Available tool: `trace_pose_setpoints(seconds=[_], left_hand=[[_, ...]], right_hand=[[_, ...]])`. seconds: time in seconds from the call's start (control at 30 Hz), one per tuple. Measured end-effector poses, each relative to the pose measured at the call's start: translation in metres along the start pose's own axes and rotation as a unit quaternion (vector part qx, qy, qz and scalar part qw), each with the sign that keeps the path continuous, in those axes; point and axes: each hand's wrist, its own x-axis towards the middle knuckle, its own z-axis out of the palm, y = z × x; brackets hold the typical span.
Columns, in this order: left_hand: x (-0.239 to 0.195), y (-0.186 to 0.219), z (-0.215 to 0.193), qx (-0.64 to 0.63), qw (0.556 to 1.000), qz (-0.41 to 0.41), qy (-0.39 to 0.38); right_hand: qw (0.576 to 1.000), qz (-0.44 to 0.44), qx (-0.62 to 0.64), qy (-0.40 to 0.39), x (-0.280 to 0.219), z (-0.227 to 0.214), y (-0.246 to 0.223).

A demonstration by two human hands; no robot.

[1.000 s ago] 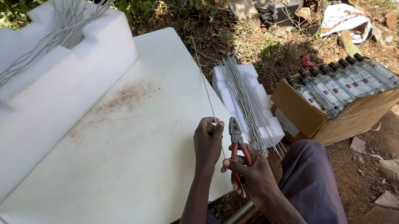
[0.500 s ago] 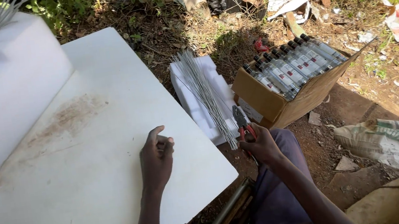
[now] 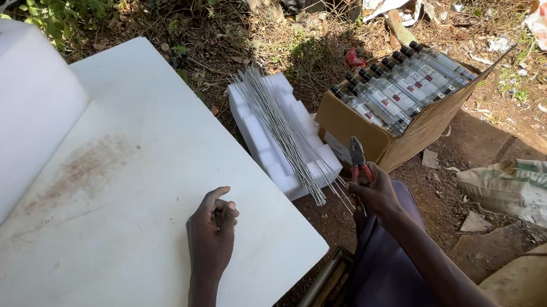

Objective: The person sits outdoors at a white table and uses red-handled pliers to cut a long, thin metal wire into shorter segments. They repeatedly measure the wire against the table edge, cut it, and place the pieces into a cardboard box containing small bottles.

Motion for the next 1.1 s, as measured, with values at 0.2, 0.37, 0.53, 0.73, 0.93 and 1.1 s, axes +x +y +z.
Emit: trace_pose_setpoints(seconds=[0.2, 0.37, 0.53, 0.73, 0.93, 1.1], left_hand=[[0.001, 0.004, 0.002, 0.022, 1.000, 0.000, -0.003], [-0.001, 0.009, 0.004, 0.048, 0.999, -0.021, 0.006], [-0.001, 0.010, 0.005, 0.055, 0.997, -0.043, 0.015], [0.000, 0.012, 0.005, 0.047, 0.998, -0.039, 0.016], [0.000, 0.011, 0.005, 0.054, 0.998, -0.020, 0.021], [-0.001, 0.012, 0.005, 0.038, 0.998, -0.040, 0.016]], right_hand=[[0.999, -0.013, 0.024, 0.022, -0.013, 0.006, -0.016], [0.999, 0.021, -0.024, 0.042, -0.007, 0.014, -0.037], [0.993, 0.070, -0.069, 0.061, 0.008, 0.020, -0.039], [0.996, 0.057, -0.042, 0.056, 0.027, 0.032, -0.028], [0.998, 0.035, -0.034, 0.043, 0.066, 0.063, -0.009], [0.997, 0.063, -0.041, 0.013, 0.096, 0.076, 0.019]])
